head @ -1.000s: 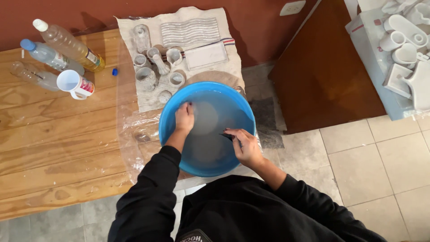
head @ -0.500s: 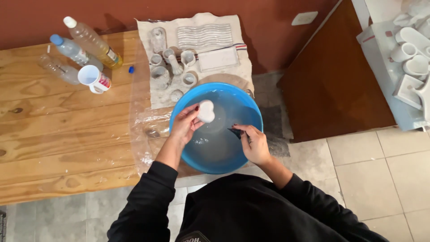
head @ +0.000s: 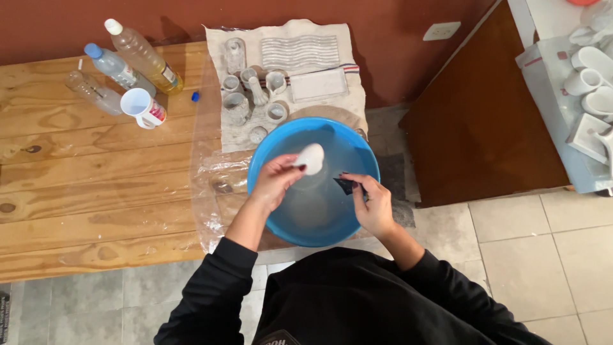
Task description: Sand and clean ceramic pieces in a basin of water to smooth the surfaces.
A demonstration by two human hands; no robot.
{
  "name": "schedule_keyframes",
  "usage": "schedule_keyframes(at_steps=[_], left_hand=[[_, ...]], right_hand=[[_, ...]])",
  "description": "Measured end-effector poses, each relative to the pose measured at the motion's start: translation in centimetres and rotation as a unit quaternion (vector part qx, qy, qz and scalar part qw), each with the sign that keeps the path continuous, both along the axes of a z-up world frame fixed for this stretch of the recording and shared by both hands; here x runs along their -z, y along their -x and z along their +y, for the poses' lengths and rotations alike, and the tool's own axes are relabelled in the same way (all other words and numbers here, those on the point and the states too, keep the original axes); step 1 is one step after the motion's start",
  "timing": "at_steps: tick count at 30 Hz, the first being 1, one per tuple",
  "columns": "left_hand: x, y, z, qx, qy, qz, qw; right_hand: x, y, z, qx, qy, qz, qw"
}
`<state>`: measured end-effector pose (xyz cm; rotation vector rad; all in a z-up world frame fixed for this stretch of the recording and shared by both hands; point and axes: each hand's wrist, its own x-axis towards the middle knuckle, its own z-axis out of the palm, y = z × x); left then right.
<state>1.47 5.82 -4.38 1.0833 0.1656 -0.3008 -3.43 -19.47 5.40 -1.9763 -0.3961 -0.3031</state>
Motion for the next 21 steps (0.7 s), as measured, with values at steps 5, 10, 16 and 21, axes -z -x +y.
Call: schedule_keyframes(at_steps=[5, 10, 16, 21], left_hand=[[-7.8, 0.9, -1.2, 0.052, -0.371, -0.219, 0.901], [-8.3, -2.1, 3.9, -0.038, -0.518, -0.383, 0.764], [2.0, -5.9, 14.7, -0.078, -0.637, -0.382, 0.665], [13.2, -7.0, 18.9, -0.052, -0.706, -0.341, 0.618]], right_hand=[[-1.4, -0.2, -0.3, 0.023, 0.000, -0.006, 1.000], [-2.3, -0.4, -0.2, 0.049, 0.009, -0.011, 0.999], [-1.3, 0.1, 0.3, 0.075, 0.009, 0.020, 0.997], [-0.9, 0.2, 0.7, 0.082, 0.040, 0.035, 0.995]])
